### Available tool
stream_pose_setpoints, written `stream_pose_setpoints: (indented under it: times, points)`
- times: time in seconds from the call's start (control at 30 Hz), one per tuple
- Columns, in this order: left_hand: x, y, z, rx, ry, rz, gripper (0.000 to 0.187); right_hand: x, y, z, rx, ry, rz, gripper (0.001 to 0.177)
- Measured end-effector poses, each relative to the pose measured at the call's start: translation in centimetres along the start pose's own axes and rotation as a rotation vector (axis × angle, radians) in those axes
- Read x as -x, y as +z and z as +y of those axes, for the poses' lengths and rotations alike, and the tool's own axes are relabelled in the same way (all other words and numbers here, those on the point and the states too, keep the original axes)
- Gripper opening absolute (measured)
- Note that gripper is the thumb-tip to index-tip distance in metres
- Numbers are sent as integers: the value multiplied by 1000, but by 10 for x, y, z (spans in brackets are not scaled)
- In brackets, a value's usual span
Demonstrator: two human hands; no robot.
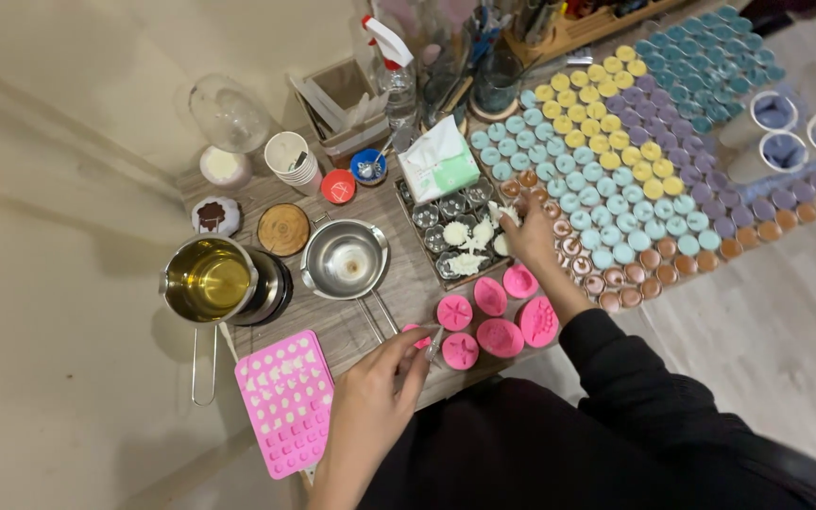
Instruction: The person prepares candle molds by removing cured wax shapes from silicone molds and placing them into a metal tray.
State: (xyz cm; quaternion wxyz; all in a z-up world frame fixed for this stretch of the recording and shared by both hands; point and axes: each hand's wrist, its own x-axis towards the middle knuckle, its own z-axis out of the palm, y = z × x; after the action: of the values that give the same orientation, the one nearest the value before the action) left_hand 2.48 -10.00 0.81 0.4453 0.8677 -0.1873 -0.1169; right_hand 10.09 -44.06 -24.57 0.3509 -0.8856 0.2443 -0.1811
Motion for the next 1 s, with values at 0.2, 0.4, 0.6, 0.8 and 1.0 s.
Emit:
stream_pose_setpoints:
  times: [0.2, 0.4, 0.6, 0.8, 1.0]
  points:
    - [-21, 20, 11, 7, -98, 52, 29, 3, 7, 11, -67, 84, -12, 47]
    - [-57, 69, -10, 22, -71, 123, 30, 3, -14, 22, -295, -16, 94, 42]
    - [-105, 139, -63, -103, -67, 78, 52, 2, -43, 47, -786, 395, -140, 41]
    - [-119, 171, -87, -304, -123, 62, 64, 4, -60, 48, -689, 606, -350, 38]
    - [-117, 176, -91, -353, -110, 106, 66, 2, -53, 59, -629, 491, -467, 36]
